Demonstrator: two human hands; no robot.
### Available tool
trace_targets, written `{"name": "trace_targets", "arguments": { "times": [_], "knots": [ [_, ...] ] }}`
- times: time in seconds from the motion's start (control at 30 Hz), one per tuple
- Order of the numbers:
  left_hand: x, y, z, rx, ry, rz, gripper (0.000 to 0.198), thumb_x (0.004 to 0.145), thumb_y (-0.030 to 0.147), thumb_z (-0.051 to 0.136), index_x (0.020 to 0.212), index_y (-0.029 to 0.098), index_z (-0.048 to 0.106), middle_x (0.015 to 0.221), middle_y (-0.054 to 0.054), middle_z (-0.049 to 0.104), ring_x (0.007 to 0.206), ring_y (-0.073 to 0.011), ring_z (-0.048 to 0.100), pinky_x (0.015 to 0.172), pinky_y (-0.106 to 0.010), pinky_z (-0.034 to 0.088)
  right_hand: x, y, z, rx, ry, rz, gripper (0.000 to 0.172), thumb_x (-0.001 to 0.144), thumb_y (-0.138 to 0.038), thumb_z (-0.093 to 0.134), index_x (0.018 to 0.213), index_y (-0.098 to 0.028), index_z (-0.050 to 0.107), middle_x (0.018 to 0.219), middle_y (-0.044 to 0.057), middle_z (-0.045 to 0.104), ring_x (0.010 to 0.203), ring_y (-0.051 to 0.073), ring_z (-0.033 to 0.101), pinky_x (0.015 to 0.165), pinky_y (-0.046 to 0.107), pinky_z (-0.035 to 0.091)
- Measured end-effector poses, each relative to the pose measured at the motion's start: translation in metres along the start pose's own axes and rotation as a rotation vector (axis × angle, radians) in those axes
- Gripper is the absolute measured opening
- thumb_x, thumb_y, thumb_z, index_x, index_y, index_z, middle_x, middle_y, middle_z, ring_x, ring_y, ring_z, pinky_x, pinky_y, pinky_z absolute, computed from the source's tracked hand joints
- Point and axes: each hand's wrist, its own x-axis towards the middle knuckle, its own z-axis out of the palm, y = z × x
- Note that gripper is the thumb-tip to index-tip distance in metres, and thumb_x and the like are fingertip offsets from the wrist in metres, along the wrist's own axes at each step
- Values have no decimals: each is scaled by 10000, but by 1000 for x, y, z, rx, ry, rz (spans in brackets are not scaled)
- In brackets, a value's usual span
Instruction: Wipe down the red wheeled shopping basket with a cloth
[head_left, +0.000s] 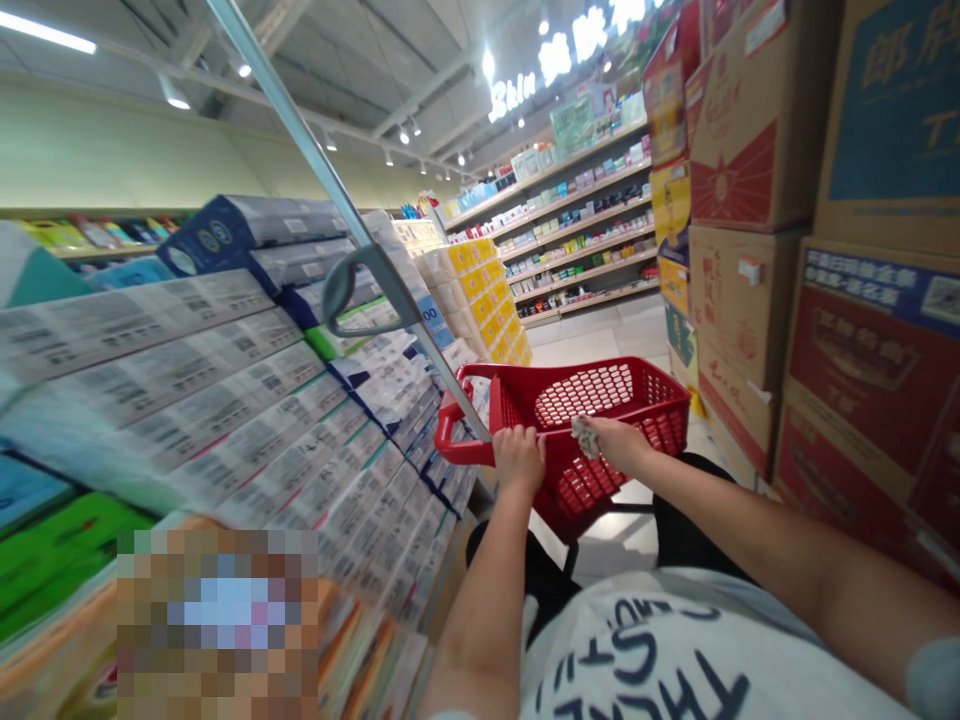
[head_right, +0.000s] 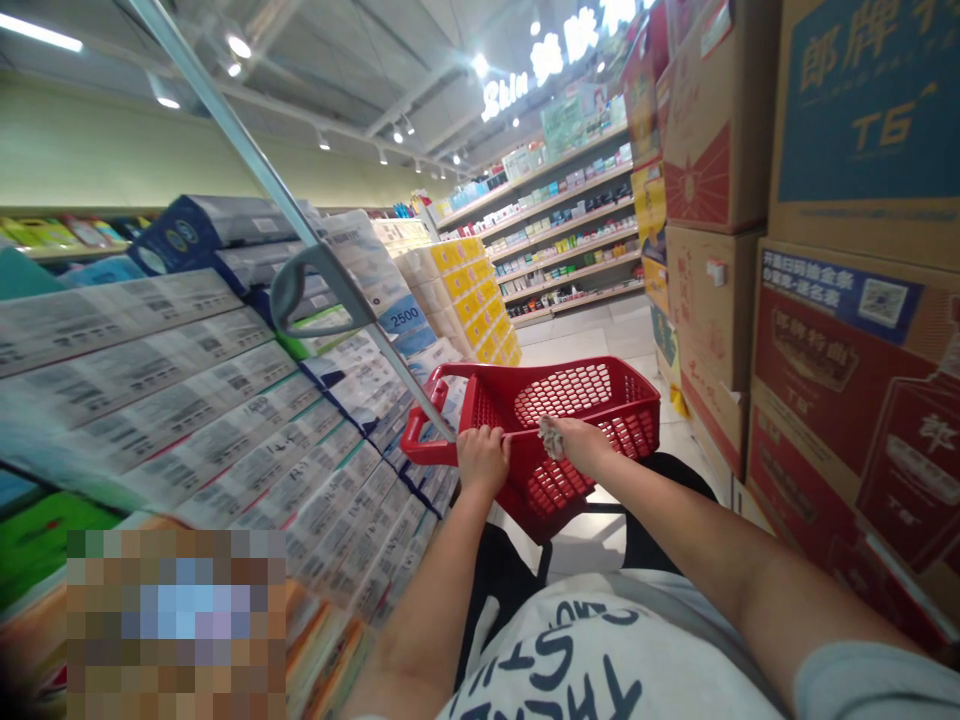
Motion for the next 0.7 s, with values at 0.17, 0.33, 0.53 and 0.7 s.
{"name": "trace_targets", "arguments": {
  "times": [0.17, 0.33, 0.53, 0.7],
  "knots": [
    [0, 0, 1, 6, 11, -3, 296, 944, 381, 407, 903, 189, 628, 892, -93, 600, 915, -253, 509, 890, -413, 303, -2, -4, -3, -28, 3, -16, 390, 892, -176, 448, 1247, -211, 606, 1195, 63, 662, 994, 183, 629, 750, 223, 452],
    [-1, 0, 3, 7, 20, -2, 291, 946, 375, 404, 904, 190, 624, 894, -91, 598, 913, -251, 507, 892, -414, 303, 0, -6, -5, -64, -5, -22, 387, 905, -218, 467, 1271, -226, 591, 1180, 72, 667, 971, 193, 636, 744, 238, 451],
    [0, 0, 2, 18, 11, 2, 311, 948, 389, 397, 892, 188, 627, 884, -90, 602, 900, -252, 506, 881, -410, 306, 13, -8, -9, -208, -74, 23, 488, 867, -317, 546, 1353, -281, 521, 1054, 66, 702, 844, 186, 643, 658, 243, 415],
    [0, 0, 3, 14, 10, -1, 313, 948, 391, 395, 892, 189, 628, 886, -89, 602, 898, -249, 506, 886, -407, 305, 26, -8, -11, -167, -98, 118, 349, 825, -329, 577, 1153, -247, 662, 873, 54, 716, 761, 188, 635, 620, 243, 387]
  ]
}}
